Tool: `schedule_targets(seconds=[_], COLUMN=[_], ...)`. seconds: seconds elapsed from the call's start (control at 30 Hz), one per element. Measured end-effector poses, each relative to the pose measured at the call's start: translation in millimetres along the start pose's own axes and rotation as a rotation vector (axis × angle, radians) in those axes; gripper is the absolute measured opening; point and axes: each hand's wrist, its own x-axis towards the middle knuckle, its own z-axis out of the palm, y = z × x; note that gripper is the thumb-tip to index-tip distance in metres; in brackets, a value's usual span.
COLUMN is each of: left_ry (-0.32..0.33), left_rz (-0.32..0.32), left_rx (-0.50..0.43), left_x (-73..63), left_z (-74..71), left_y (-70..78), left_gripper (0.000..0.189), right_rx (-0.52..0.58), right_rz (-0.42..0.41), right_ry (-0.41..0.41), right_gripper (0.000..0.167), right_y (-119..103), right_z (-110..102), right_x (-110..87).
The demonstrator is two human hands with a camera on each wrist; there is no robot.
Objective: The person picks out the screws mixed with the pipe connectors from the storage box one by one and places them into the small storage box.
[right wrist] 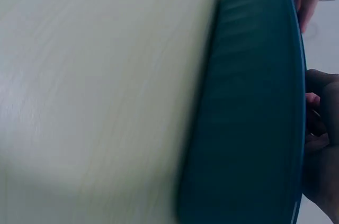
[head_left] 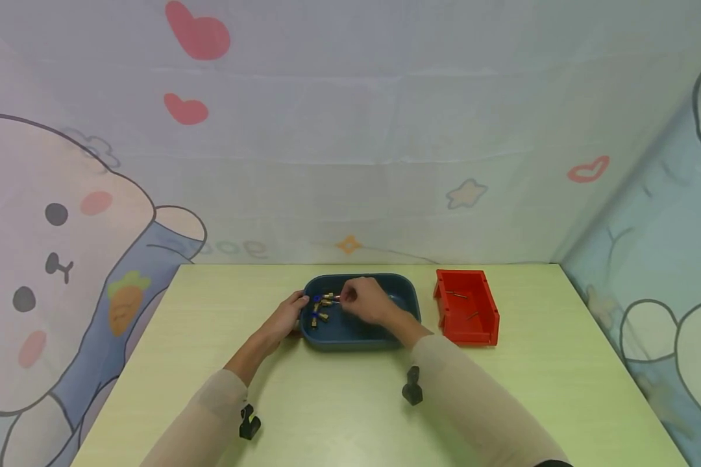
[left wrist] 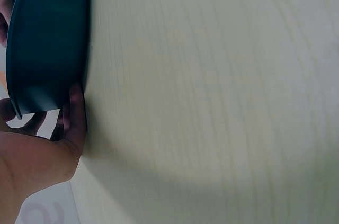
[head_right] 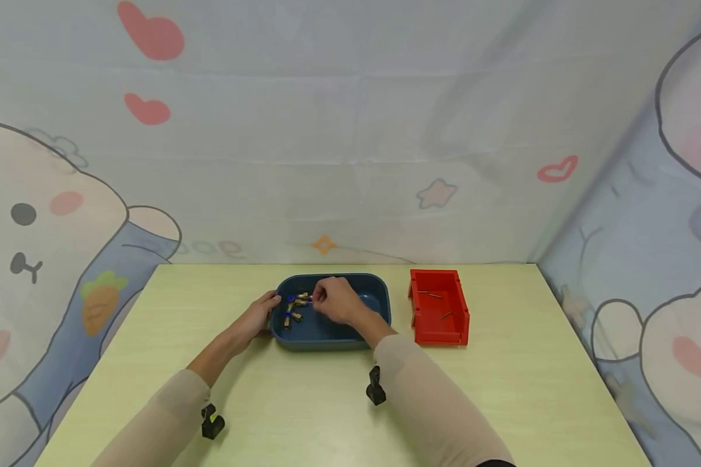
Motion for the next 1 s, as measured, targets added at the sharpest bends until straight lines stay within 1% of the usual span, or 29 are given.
schedule_targets(seconds=[0.37, 0.6, 0.7, 1.0], left_ry=[0.012, 0.008, 0.010, 0.013], left_rz=[-0.003, -0.006, -0.005, -0.006], left_rx=[0.015, 0.011, 0.018, 0.026], left_x=[-3.1, -3.7, -3.1, -2.5], left_z=[0.1, 1.2, 1.1, 0.7], left_y=[2.6, 4.2, 4.1, 3.5], left_gripper=[0.056, 0.056, 0.056, 0.056], right_rx=[0.075, 0.104, 0.114, 0.121], right_rz=[0.000, 0.002, 0.003, 0.007], right_ry=[0.030, 0.071, 0.089, 0.105], right_gripper=[0.006, 0.004, 0.005, 0.005], right_y=[8.8, 12.8, 14.1, 20.5], right_z=[-24.8, -36.0, -40.3, -48.1], right_x=[-16.9, -27.8, -31.6, -37.5])
